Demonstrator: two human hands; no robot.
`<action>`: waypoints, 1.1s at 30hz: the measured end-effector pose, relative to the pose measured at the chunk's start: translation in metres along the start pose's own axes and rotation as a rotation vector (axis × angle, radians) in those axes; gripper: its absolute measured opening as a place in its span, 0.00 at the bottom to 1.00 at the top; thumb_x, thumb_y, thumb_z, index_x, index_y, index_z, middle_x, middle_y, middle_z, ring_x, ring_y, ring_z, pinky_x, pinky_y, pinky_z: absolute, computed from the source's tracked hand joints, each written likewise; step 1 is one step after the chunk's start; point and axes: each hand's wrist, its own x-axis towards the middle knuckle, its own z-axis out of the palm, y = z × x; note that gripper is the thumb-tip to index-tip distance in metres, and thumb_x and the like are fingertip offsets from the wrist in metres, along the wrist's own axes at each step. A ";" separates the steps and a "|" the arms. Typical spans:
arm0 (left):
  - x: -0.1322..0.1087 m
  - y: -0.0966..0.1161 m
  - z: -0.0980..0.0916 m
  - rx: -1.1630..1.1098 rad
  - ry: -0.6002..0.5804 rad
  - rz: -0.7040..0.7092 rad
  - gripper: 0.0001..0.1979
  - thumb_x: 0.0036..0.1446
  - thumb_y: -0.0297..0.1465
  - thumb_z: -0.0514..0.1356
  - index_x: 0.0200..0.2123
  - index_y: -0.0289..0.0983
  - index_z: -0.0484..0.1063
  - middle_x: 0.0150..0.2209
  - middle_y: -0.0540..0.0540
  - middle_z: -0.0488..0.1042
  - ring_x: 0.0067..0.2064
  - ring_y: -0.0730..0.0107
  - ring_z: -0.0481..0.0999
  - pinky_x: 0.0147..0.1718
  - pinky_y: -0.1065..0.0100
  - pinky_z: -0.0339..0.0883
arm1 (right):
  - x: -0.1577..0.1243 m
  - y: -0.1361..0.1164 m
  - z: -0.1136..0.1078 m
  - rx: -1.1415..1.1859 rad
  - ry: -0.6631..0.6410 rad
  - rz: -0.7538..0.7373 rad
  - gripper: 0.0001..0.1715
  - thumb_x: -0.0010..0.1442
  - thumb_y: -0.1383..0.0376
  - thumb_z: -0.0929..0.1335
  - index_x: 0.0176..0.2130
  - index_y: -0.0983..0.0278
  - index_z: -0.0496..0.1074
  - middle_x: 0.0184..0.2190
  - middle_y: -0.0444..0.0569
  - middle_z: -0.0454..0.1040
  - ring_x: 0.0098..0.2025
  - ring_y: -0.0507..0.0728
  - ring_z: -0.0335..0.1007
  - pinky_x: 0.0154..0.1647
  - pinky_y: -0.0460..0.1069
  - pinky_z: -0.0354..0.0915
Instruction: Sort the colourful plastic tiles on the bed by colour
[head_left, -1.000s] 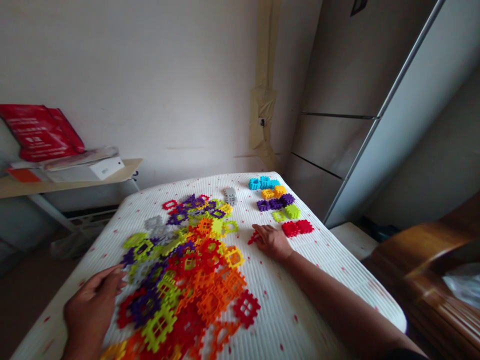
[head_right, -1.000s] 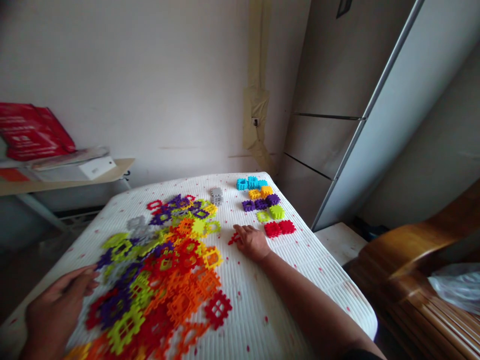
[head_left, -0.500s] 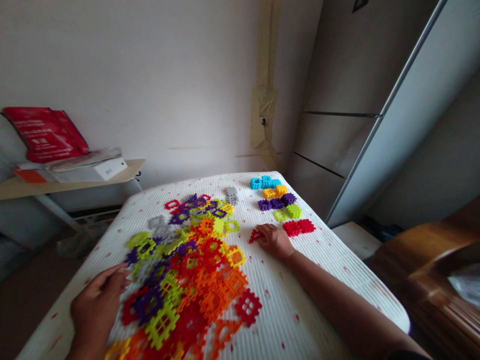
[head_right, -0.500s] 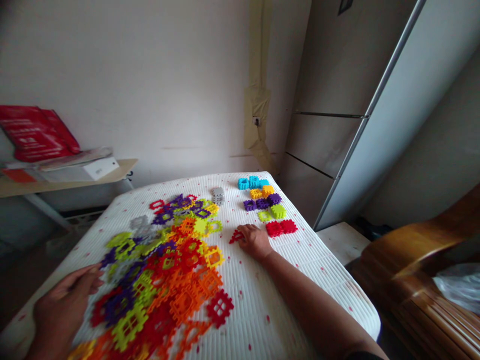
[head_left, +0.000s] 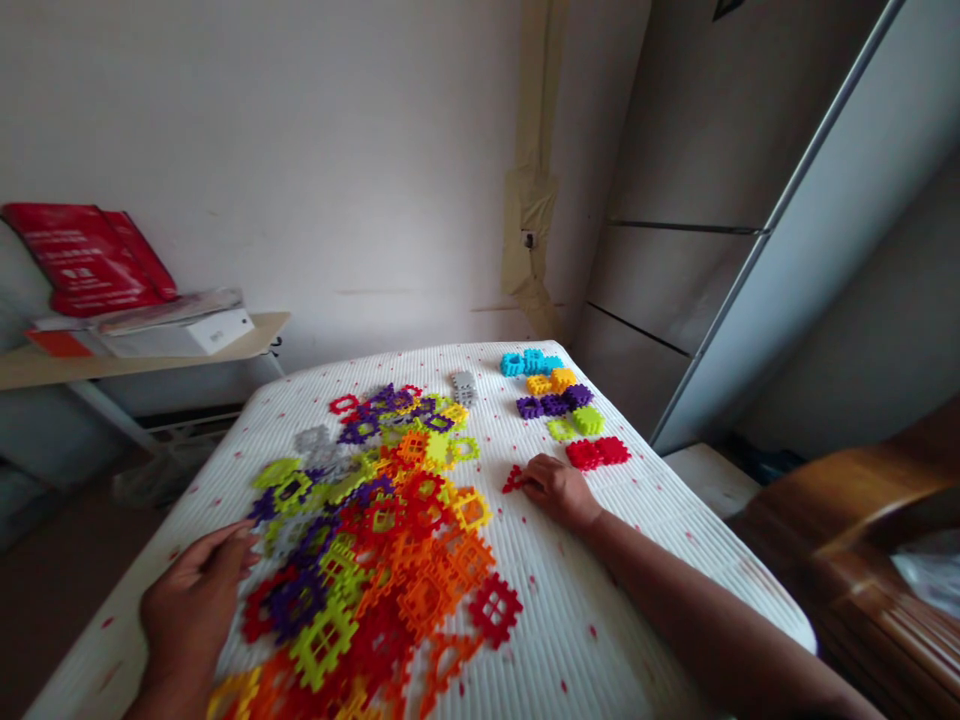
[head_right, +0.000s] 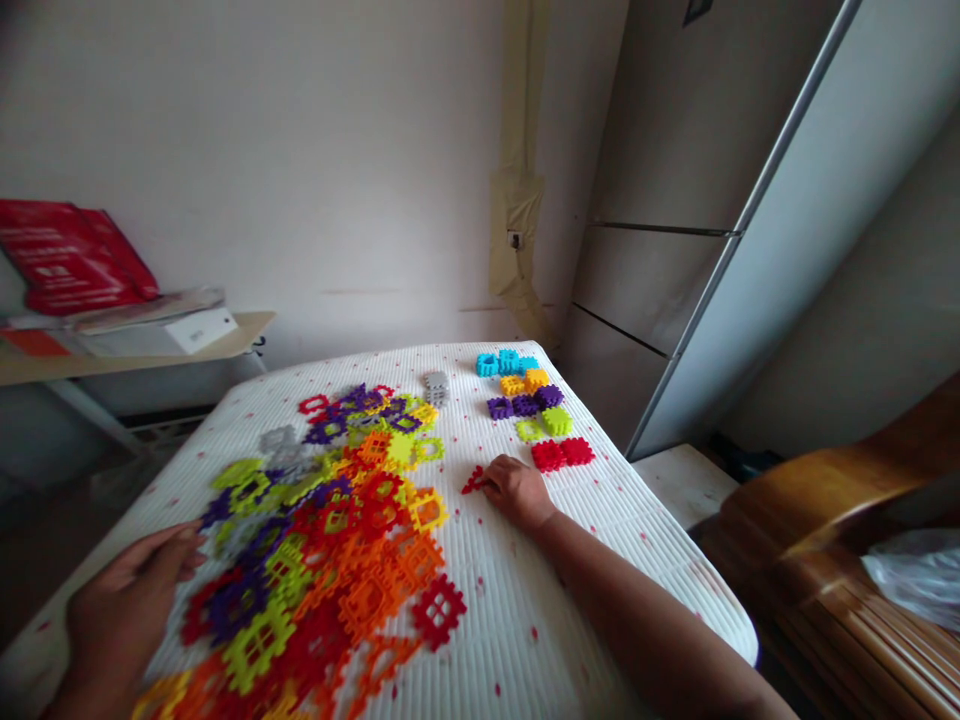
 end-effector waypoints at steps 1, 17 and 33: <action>-0.001 0.000 0.000 -0.003 -0.003 -0.006 0.22 0.35 0.41 0.60 0.35 0.37 0.75 0.21 0.54 0.72 0.25 0.70 0.70 0.26 0.71 0.65 | -0.001 -0.001 -0.001 0.004 0.003 -0.001 0.08 0.57 0.70 0.64 0.33 0.63 0.74 0.32 0.48 0.73 0.35 0.52 0.69 0.36 0.44 0.63; -0.002 -0.007 -0.001 -0.006 -0.028 0.133 0.19 0.42 0.41 0.59 0.35 0.35 0.74 0.21 0.52 0.71 0.23 0.71 0.69 0.24 0.71 0.64 | 0.000 -0.001 0.002 -0.028 -0.013 -0.021 0.11 0.61 0.65 0.62 0.36 0.60 0.74 0.36 0.48 0.73 0.36 0.52 0.70 0.34 0.44 0.63; -0.007 0.003 -0.001 0.008 -0.017 0.144 0.20 0.42 0.41 0.58 0.35 0.33 0.74 0.21 0.50 0.71 0.23 0.70 0.69 0.23 0.70 0.65 | -0.003 0.002 0.005 -0.055 0.009 -0.027 0.12 0.61 0.64 0.62 0.39 0.59 0.74 0.39 0.48 0.74 0.36 0.52 0.71 0.32 0.44 0.64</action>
